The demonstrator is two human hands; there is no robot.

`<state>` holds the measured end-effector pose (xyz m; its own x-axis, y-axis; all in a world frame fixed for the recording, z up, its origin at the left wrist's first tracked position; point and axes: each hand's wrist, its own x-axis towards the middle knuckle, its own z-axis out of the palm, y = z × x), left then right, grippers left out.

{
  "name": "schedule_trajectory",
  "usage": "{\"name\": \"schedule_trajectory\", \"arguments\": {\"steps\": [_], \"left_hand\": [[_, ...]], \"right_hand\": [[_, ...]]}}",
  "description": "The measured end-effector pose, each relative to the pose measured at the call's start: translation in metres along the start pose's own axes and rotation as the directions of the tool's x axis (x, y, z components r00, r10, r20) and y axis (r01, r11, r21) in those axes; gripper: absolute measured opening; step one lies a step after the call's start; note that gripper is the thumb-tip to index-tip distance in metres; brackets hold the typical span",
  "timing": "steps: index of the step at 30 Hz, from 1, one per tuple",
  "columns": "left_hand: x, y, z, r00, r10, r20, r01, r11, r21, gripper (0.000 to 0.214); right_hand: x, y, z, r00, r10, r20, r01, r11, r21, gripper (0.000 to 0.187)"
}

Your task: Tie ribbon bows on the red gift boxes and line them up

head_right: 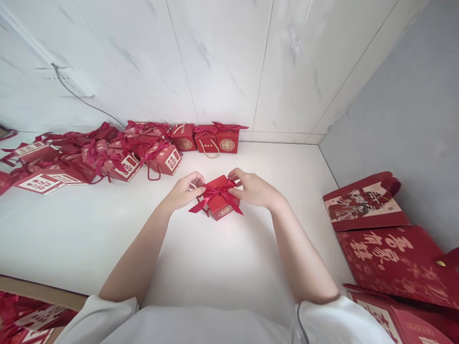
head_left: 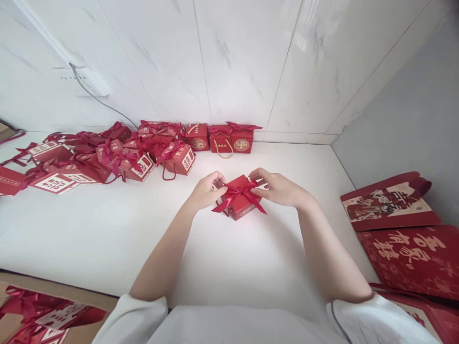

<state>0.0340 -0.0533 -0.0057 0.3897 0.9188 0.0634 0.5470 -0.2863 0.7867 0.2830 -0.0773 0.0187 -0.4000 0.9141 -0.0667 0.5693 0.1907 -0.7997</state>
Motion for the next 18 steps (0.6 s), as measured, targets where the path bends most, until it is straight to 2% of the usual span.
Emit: {"name": "schedule_trajectory", "arguments": {"steps": [3, 5, 7, 10, 12, 15, 18], "left_hand": [[-0.001, 0.005, 0.013, 0.986, 0.006, -0.164, 0.008, 0.997, 0.080, 0.004], [-0.002, 0.007, 0.023, 0.946, 0.015, -0.323, 0.022, 0.994, 0.110, 0.007], [-0.002, 0.007, 0.031, 0.911, -0.003, -0.412, 0.034, 0.997, 0.068, 0.016], [-0.001, 0.001, 0.036, 0.923, -0.080, -0.377, 0.071, 0.997, -0.038, 0.026], [-0.001, -0.003, 0.036, 0.941, -0.119, -0.317, 0.101, 0.992, -0.074, 0.030], [-0.006, -0.005, 0.037, 0.966, -0.116, -0.232, 0.087, 0.988, -0.131, 0.033], [-0.013, -0.001, 0.038, 0.977, -0.157, -0.146, 0.117, 0.960, -0.253, 0.044]], "right_hand": [[0.007, -0.003, 0.012, 0.999, -0.035, -0.038, 0.034, 0.999, -0.029, 0.018], [0.011, -0.004, 0.018, 0.994, -0.034, -0.099, 0.028, 0.998, -0.053, 0.015], [0.015, -0.005, 0.024, 0.986, -0.030, -0.163, 0.019, 0.998, -0.064, 0.015], [0.021, -0.001, 0.034, 0.977, 0.000, -0.215, -0.004, 1.000, -0.022, 0.017], [0.026, 0.003, 0.041, 0.971, 0.066, -0.228, -0.064, 0.998, 0.014, 0.023], [0.032, 0.008, 0.052, 0.956, 0.201, -0.213, -0.195, 0.979, 0.053, 0.037], [0.035, 0.006, 0.058, 0.942, 0.255, -0.220, -0.239, 0.966, 0.097, 0.039]]}}
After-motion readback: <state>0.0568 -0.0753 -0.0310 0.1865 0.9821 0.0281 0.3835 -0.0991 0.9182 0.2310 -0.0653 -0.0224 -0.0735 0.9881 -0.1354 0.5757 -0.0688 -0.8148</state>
